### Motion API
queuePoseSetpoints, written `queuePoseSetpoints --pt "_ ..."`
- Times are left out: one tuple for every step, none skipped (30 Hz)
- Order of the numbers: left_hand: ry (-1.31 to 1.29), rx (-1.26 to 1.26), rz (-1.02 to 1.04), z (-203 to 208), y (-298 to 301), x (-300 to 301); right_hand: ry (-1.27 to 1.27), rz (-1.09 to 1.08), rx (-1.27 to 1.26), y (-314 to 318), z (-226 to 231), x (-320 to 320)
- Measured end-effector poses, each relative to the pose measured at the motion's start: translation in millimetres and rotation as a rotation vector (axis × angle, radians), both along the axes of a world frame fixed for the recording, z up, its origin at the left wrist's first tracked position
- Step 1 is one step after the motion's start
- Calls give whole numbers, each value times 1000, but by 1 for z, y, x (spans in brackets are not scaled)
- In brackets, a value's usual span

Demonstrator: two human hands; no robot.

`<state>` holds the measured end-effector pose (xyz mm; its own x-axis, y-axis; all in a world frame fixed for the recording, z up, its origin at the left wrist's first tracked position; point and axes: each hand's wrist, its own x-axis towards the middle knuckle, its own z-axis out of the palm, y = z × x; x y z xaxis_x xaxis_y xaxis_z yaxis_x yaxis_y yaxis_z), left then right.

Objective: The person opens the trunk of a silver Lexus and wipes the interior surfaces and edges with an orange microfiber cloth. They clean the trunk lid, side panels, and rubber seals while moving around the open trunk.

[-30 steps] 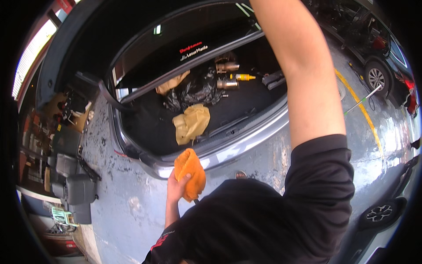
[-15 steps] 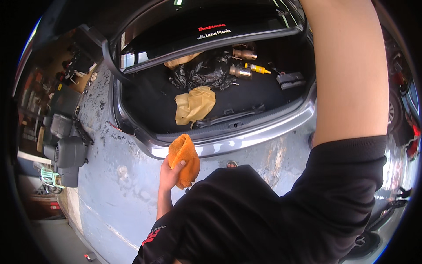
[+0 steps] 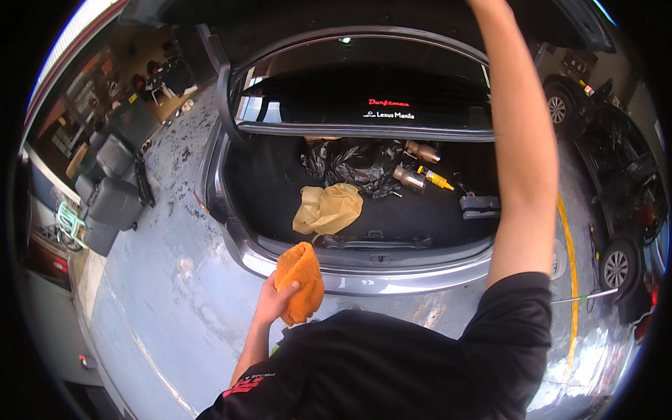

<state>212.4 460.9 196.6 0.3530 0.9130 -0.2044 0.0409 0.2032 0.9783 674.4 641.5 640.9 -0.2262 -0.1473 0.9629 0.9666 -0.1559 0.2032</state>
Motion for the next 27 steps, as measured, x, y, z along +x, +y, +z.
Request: queuePoseSetpoints --pt "-62 -30 46 -3 -2 0 251 284 -220 -8 -50 -9" --pt "-119 -37 63 -6 -3 -1 489 568 -452 -20 -111 -24" --pt "-165 -59 105 -8 -3 -2 416 874 -562 -29 -175 -46" --pt "-210 -91 147 -10 -4 -3 566 1015 -754 -43 -240 -73" --pt "-199 -104 176 -12 -3 -5 787 1063 -996 -61 -300 -100" --pt "-202 -71 209 -13 -3 -7 1015 1123 -1204 -77 -356 -134" --pt "-171 -81 248 -13 -2 -8 1263 1138 -1361 -99 -404 -171" --pt "-167 -106 249 -13 -1 -8 1409 1205 -1514 -124 -441 -202" --pt "-154 -136 250 -12 0 -7 1496 1370 -1533 -151 -469 -232" --pt "-154 -143 262 -10 0 -6 1702 1398 -1573 -173 -488 -256" --pt "-107 -141 184 -9 0 -4 1704 1608 -1485 -193 -501 -279" --pt "-75 -127 117 -8 0 -2 1869 1645 -1441 -207 -509 -295" --pt "-20 -111 45 -7 -1 -1 1690 1744 -1361 -210 -515 -308" --pt "1 -107 -61 -7 -1 -2 1800 1698 -1306 -213 -519 -313" --pt "42 -99 -163 -9 -1 -5 1932 1612 -1315 -211 -523 -315" --pt "93 -84 -266 -11 0 -11 2055 1535 -1283 -205 -526 -316" --pt "9 -45 -255 -13 2 -20 2067 1543 -1227 -198 -529 -316" --pt "12 -56 -258 -17 4 -34 2063 1481 -1278 -189 -532 -317" --pt "16 -66 -261 -21 7 -53 2044 1445 -1288 -182 -534 -321" --pt "25 -70 -259 -26 12 -76 2014 1446 -1294 -176 -534 -328" --pt "41 -104 -219 -30 14 -99 1963 1303 -1350 -170 -534 -337" --pt "59 -131 -173 -36 16 -126 1911 1249 -1343 -164 -532 -350" --pt "88 -153 -131 -41 18 -154 1863 1203 -1357 -157 -528 -363" --pt "89 -187 -72 -46 18 -182 1839 1142 -1365 -149 -524 -378" --pt "99 -214 -19 -50 18 -212 1763 1068 -1393 -140 -519 -394" --pt "116 -244 35 -55 20 -240 1707 980 -1415 -128 -515 -409" --pt "134 -226 76 -59 21 -269 1677 859 -1432 -115 -512 -424"
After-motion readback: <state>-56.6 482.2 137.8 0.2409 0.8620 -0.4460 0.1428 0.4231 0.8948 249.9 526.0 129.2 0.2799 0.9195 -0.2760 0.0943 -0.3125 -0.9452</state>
